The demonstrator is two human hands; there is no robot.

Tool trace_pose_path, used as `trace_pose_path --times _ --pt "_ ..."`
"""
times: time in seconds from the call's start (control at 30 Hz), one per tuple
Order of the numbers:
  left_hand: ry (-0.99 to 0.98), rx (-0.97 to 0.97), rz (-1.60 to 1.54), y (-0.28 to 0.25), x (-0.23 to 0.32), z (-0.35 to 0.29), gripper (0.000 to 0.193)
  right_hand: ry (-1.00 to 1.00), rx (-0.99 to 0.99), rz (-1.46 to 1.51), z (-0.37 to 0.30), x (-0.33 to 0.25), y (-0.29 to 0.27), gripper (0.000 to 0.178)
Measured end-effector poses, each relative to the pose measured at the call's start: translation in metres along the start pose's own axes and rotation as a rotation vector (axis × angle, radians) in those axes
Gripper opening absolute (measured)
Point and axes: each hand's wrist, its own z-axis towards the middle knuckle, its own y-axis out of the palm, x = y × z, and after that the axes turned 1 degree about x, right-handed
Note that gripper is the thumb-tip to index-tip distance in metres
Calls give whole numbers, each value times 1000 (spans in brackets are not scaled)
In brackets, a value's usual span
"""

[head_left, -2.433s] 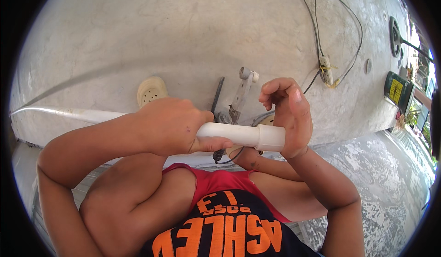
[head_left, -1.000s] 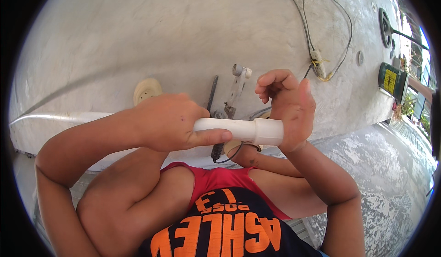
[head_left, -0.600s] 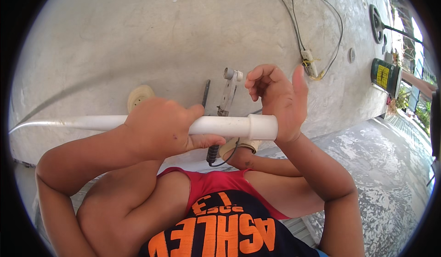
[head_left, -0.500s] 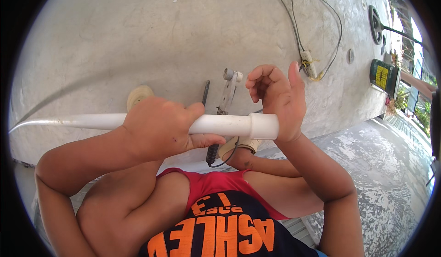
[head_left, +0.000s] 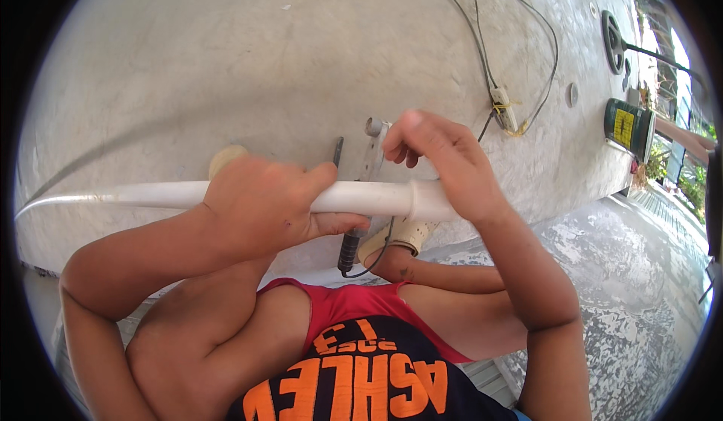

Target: The person uses a heat fusion tool to melt the ends of a white PVC pipe and a fitting, then joins them together to form a connection. The person repeats the process for a second fitting.

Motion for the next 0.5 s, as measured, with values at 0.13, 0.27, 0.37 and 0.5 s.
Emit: trace_pose_path --times 0.13,0.27,0.37,0.5 --pt "-16 -45 -83 0 1 2 62 -6 -403 -501 5 -32 -22 41" --pt "-30 -57 -61 -5 5 2 62 89 -645 -589 22 -42 -24 33" --pt "-11 -55 -45 -5 6 1 62 308 -617 -687 40 -39 -20 44" --pt "-27 -57 -54 -4 1 1 61 196 -540 -540 45 -41 -21 32"
